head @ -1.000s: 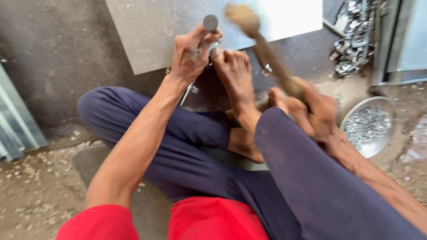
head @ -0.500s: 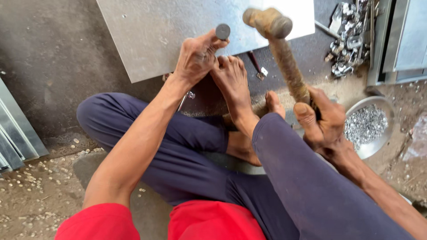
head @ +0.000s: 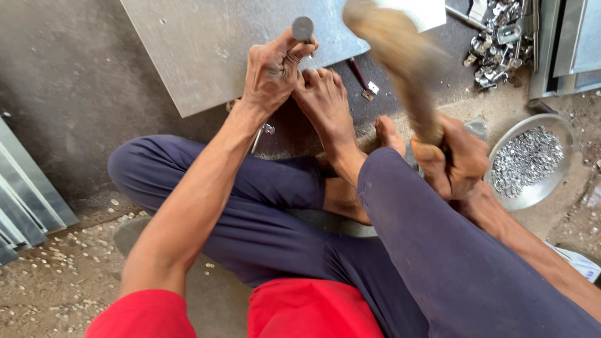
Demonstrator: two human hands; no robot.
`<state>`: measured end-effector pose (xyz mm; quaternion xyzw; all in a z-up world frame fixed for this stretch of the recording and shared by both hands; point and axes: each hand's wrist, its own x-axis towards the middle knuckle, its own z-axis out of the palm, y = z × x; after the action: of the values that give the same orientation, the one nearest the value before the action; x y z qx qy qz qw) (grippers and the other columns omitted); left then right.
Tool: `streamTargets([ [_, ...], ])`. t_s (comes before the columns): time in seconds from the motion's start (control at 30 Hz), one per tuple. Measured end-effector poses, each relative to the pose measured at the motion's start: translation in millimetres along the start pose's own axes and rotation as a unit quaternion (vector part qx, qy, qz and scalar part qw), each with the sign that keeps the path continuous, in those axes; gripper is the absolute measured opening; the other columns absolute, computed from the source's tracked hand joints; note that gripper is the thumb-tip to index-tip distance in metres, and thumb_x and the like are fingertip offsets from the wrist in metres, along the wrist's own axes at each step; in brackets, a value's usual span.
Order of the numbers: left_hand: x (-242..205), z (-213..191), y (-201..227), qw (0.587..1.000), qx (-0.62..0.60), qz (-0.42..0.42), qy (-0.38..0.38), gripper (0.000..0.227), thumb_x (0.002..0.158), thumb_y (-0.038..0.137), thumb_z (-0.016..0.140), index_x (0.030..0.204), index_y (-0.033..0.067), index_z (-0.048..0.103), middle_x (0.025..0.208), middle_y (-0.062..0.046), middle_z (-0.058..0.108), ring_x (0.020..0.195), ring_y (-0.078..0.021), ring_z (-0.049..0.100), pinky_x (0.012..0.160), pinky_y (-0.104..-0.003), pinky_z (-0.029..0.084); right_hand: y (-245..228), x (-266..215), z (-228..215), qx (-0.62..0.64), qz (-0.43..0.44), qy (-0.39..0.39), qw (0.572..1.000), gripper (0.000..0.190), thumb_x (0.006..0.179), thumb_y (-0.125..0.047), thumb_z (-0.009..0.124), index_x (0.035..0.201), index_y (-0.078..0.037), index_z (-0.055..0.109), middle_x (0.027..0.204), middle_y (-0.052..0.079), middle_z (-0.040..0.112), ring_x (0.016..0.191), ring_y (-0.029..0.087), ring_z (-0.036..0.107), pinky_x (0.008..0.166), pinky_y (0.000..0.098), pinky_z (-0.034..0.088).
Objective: The person sits on the floor and assembles a metal frame by attaching a latch mechanism to a rectangular sheet. They use a hammer and punch to create holes and secure the hardware, then attach a metal bar to the frame.
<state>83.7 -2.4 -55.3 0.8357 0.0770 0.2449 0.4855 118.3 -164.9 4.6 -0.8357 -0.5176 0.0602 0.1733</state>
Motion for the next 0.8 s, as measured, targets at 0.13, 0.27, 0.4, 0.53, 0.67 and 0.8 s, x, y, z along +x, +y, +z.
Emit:
streamTargets([
  [0.13,0.1,1.9,3.9,0.999,0.027,0.020,0.005,0.008,0.106,0.013,0.069,0.111,0.0067,0.068,0.093,-0.006,0.078,0.077,-0.0158,0.075,0.062,-0.029,0.060,49.3,-63.3,-89.8,0.150,0.101,0.002,0.984,0.033,0.106,-0.021,0.055,0.132,-0.003,0.057,0.091,0.007,0.053,0.083,0.018,0.049,0.075,0.0359,0.040],
  [0.27,32.1,5.7,-4.2,0.989,-0.116,-0.005,0.093,0.007,0.115,0.013,0.060,0.120,0.0094,0.063,0.103,-0.006,0.077,0.098,-0.0164,0.082,0.078,-0.030,0.066,68.3,-85.0,-127.9,0.235,0.169,0.017,0.957,0.037,0.111,-0.028,0.053,0.131,0.003,0.060,0.070,0.004,0.056,0.057,0.012,0.051,0.051,0.0300,0.041],
  [0.4,52.8,14.6,-4.6,0.998,-0.048,-0.033,-0.038,0.016,0.107,0.015,0.067,0.121,0.0094,0.064,0.100,-0.006,0.082,0.074,-0.0176,0.077,0.058,-0.032,0.061,68.7,-85.9,-123.1,0.254,0.202,0.015,0.946,0.036,0.111,-0.027,0.051,0.129,0.002,0.061,0.065,0.002,0.054,0.056,0.009,0.050,0.049,0.0292,0.040],
  [0.53,61.5,16.9,-2.3,0.999,-0.005,0.040,-0.035,0.019,0.107,0.015,0.067,0.125,0.0098,0.063,0.099,-0.008,0.080,0.088,-0.0189,0.080,0.066,-0.031,0.064,73.8,-90.2,-128.6,0.250,0.201,0.023,0.947,0.034,0.112,-0.027,0.052,0.125,0.004,0.060,0.065,-0.001,0.054,0.056,0.010,0.051,0.049,0.0275,0.041],
  [0.67,56.1,19.0,-8.8,0.997,-0.019,0.063,-0.036,0.020,0.108,0.015,0.067,0.127,0.0111,0.064,0.099,-0.008,0.080,0.091,-0.0182,0.080,0.068,-0.029,0.066,84.4,-99.5,-137.4,0.253,0.203,0.033,0.945,0.028,0.112,-0.026,0.047,0.115,-0.001,0.060,0.067,-0.003,0.052,0.051,0.011,0.047,0.044,0.0249,0.039],
  [0.8,51.2,21.6,-11.1,0.997,-0.006,0.071,-0.035,0.019,0.107,0.012,0.065,0.126,0.0096,0.066,0.101,-0.008,0.080,0.086,-0.0176,0.078,0.067,-0.029,0.065,85.9,-104.6,-138.9,0.262,0.205,0.068,0.940,0.028,0.108,-0.023,0.049,0.116,0.000,0.061,0.066,0.000,0.056,0.053,0.012,0.051,0.045,0.0262,0.042],
])
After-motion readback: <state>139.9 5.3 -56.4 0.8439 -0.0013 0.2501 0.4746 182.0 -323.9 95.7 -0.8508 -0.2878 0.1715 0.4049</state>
